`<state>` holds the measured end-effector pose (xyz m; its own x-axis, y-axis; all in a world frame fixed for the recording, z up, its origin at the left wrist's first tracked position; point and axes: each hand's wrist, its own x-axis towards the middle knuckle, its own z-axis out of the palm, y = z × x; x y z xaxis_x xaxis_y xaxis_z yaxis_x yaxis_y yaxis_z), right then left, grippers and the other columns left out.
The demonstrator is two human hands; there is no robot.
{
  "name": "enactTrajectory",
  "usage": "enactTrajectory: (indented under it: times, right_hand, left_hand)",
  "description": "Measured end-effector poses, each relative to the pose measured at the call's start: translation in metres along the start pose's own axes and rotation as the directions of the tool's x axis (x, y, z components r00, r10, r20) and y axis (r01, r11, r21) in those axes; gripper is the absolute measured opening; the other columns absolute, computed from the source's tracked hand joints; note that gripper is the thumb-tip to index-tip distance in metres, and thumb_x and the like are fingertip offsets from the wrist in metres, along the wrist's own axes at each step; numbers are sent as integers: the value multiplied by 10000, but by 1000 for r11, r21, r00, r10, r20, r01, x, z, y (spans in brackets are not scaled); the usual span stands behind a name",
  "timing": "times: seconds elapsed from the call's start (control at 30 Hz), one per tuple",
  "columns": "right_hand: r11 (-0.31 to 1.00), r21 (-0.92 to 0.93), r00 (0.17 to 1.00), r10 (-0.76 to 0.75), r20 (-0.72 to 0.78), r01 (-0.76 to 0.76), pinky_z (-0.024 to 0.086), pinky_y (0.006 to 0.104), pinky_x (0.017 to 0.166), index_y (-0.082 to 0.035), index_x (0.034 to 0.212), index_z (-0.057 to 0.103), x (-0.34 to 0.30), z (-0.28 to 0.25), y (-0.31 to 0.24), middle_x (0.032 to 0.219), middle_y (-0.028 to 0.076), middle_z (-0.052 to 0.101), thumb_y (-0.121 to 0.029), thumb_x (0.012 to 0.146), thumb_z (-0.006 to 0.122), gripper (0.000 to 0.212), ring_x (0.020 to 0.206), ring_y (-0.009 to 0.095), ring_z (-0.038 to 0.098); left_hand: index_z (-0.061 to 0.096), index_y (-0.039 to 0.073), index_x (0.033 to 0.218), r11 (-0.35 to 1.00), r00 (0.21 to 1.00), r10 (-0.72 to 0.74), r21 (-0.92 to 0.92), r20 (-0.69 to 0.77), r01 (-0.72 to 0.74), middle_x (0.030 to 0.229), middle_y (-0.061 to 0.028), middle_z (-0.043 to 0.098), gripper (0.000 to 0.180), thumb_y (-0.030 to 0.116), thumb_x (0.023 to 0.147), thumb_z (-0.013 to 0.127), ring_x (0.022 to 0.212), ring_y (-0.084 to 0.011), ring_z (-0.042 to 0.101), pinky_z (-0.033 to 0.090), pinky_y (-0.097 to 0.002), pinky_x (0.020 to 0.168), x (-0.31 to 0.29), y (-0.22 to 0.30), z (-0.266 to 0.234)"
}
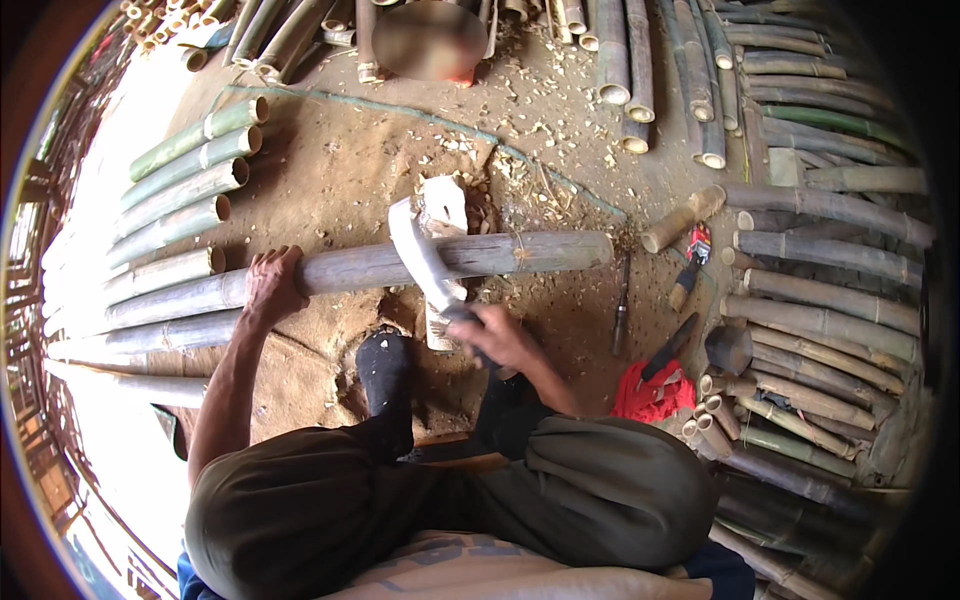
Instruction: The person uses a curved blade to shave and shape a bamboo pole by hand. They hold the pole while making repeated downward strokes with the tool to taper one end.
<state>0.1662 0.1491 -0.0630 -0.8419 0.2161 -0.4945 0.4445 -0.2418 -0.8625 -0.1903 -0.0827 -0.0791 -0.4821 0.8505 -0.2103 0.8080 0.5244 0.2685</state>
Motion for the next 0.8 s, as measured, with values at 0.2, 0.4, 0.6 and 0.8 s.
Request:
enactTrajectory:
  times: [0.2,0.4,0.6,0.8]
  right_hand:
    - [922,357,971,-72,-229,153,546,307,487,-14,1057,634,-32,-36,-7,714,59,651,-375,1064,661,362,542,137,632]
    - [866,423,836,11,-548,266,518,314,472,-18,1030,629,-83,-78,-20,695,97,649,-345,1045,674,330,505,177,621]
    - [832,361,667,-14,-745,421,506,329,469,-26,1035,605,-114,-115,-18,691,102,623,-386,1044,664,365,491,201,603]
    - [857,317,595,14,-804,407,506,339,472,-41,1032,594,-129,-130,-3,691,100,620,-393,1043,667,360,494,205,607]
  left_hand:
    - [692,112,1090,989,926,-145,22,349,146,1105,-101,722,637,284,528,937,1115,-253,664,500,-399,1027,8,-16,-50]
    - [622,136,1261,998,998,-25,60,66,22,1169,-90,678,858,311,521,1020,1149,-282,621,487,-479,1044,14,36,-31]
    - [545,132,1463,985,980,135,-128,146,-117,1338,-129,633,1064,329,532,1023,1255,-334,581,428,-486,1135,31,68,-67]
    - [693,107,1229,998,880,-55,41,471,41,1173,-122,763,844,275,457,992,1164,-342,697,511,-485,1000,31,-19,-47]
